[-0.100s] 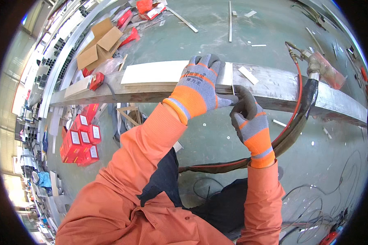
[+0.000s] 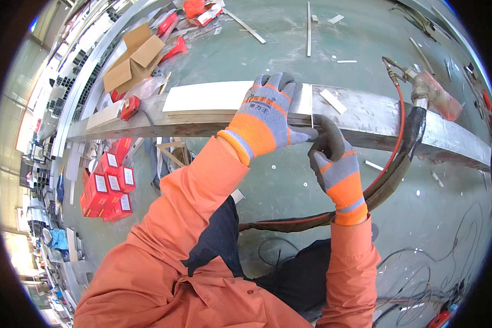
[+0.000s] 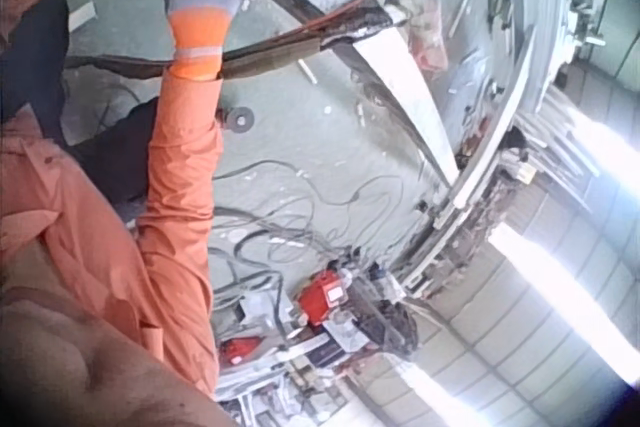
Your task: The person welds a rectangular metal plate onto a curved metal frame using a welding torch, then grinds the weld seam with an angle grinder. The person repeats the welding and grinding steps on the same joint.
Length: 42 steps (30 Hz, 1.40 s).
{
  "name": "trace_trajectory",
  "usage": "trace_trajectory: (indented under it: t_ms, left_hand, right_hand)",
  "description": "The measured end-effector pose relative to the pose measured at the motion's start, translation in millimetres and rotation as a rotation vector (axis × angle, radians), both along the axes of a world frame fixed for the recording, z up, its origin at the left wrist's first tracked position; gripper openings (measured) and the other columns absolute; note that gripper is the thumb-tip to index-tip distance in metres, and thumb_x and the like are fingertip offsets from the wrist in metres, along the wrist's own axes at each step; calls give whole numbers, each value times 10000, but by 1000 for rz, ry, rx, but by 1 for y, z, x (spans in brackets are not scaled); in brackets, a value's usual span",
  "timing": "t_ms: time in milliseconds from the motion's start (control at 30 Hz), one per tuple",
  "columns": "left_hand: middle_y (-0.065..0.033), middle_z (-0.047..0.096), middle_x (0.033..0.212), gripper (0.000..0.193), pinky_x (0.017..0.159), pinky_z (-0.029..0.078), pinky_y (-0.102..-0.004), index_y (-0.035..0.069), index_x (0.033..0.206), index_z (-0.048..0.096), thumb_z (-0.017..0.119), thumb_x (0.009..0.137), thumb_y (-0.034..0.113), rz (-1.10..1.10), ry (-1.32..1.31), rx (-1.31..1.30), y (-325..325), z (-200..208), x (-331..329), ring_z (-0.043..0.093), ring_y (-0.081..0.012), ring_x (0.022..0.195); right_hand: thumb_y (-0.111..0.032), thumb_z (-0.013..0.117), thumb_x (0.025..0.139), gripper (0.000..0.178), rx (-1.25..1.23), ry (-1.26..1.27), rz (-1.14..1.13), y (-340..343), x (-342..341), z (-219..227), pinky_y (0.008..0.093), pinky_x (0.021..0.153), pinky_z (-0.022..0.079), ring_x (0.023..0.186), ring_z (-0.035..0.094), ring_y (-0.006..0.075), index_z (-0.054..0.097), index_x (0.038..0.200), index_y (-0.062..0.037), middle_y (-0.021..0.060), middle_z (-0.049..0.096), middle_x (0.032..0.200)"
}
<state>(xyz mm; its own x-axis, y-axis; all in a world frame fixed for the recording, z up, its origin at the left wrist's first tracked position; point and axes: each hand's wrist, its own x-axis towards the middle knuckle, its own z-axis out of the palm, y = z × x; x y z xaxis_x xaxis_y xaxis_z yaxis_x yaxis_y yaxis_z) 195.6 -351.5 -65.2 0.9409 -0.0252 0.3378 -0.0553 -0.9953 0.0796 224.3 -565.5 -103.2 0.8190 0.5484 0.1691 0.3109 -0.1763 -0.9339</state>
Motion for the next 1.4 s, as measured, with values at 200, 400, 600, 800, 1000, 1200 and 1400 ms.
trace_trajectory:
  t_ms: [200, 400, 600, 800, 1000, 1200, 1400]
  left_hand:
    - [-179, 550, 1562, 1137, 1250, 347, -575, 121, 1567, 560, 774, 726, 856, 65, 186, 116, -1, 26, 5, 497, -432, 1451]
    - [-197, 562, 1567, 1239, 1209, 367, -547, 74, 1583, 524, 728, 707, 926, 131, 301, 133, -6, 25, 7, 519, -424, 1433]
    - [-235, 520, 1614, 1307, 1251, 335, -554, 14, 1638, 442, 648, 756, 957, 74, 248, 178, -5, 19, 9, 474, -422, 1489]
    - [-240, 471, 1653, 1289, 1262, 315, -573, 15, 1637, 445, 649, 770, 947, 79, 278, 196, -4, 18, 9, 459, -422, 1505]
    - [-245, 445, 1676, 1309, 1290, 268, -580, 22, 1647, 428, 635, 764, 964, 84, 368, 199, -4, 23, 11, 428, -425, 1540]
    - [-248, 431, 1689, 1325, 1292, 265, -579, 24, 1654, 419, 622, 758, 979, 81, 345, 197, -2, 18, 11, 410, -434, 1555]
    - [-249, 456, 1668, 1314, 1275, 295, -571, 17, 1637, 445, 629, 756, 974, 82, 263, 225, 0, 10, 9, 447, -440, 1519]
  right_hand:
    - [28, 574, 894, 687, 72, 137, 24, 0, -3, -2, 251, 584, 473, 694, 577, 81, 529, 1577, -34, 27, 647, 875]
    - [28, 579, 901, 657, 39, 168, -4, 5, -3, 2, 252, 607, 491, 707, 580, 79, 543, 1554, -32, 21, 629, 869]
    - [6, 632, 885, 644, 9, 72, -47, 6, -4, -1, 292, 650, 542, 690, 637, 117, 554, 1524, -10, 56, 636, 823]
    - [6, 647, 873, 684, -46, 15, -56, 10, -11, -6, 309, 685, 550, 724, 645, 135, 542, 1549, -19, 66, 638, 833]
    - [29, 571, 881, 720, -29, -98, -29, 11, -11, -12, 247, 558, 497, 646, 590, 72, 493, 1596, -1, 28, 642, 832]
    - [11, 562, 867, 734, -23, -28, -22, 8, -9, -9, 248, 570, 509, 654, 595, 82, 498, 1598, -1, 32, 655, 847]
    - [33, 580, 859, 638, 71, 104, -47, 13, -8, -5, 285, 665, 540, 717, 631, 111, 588, 1496, -3, 52, 657, 835]
